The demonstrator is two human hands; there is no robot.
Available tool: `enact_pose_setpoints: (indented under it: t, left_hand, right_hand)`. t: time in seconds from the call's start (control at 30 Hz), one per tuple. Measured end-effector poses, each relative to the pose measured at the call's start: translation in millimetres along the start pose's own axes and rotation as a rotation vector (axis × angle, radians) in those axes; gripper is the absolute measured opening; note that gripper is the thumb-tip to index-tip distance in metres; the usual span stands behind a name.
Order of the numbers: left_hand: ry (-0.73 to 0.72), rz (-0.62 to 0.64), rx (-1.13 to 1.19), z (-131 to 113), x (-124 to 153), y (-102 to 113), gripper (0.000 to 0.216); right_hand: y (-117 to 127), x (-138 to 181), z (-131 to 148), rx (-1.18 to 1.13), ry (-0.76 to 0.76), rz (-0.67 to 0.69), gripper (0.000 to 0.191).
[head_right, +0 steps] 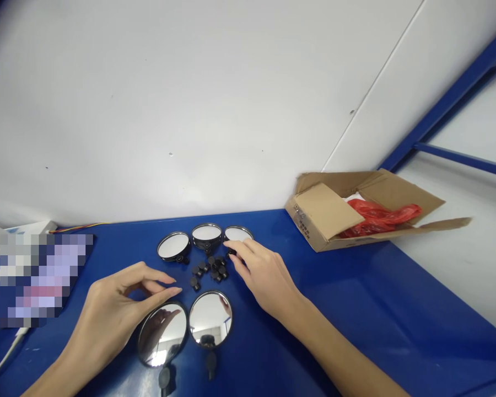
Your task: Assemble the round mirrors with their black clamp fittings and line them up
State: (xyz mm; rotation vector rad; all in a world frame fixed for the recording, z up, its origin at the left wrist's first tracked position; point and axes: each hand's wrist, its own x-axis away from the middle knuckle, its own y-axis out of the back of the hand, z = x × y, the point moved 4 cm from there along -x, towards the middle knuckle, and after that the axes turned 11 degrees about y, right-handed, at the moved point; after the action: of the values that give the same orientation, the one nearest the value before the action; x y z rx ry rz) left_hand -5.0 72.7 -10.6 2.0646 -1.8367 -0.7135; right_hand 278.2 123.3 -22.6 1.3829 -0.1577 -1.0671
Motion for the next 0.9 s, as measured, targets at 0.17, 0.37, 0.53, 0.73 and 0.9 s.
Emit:
enact_pose_setpoints:
  t: [0.17,0.37,0.53,0.73,0.9]
  left_hand:
    - [0.036,0.030,0.056,-2,2,0,0.008]
    - [0.141,0.104,0.184,3,2,-2,0.011]
    - [0.172,0.132,0.261,2,0,-3,0.018]
    - [0.113,0.072,0.205,-12,5,2,0.012]
    - [-0.364,0.386,0.026,-48,74,-14,0.010]
  right_hand:
    - [-3,0,-2,-0.066,-0.014,-0.075,0.021]
    - [3,1,0,-0.030,-0.025,-0.221,0.015]
    - [13,0,3,0.041,-0.031,-0.347,0.015]
    - [23,0,6,0.108,0.017,-0.486,0.012]
    - [29,-1,11,0.122,0.046,-0.541,0.014]
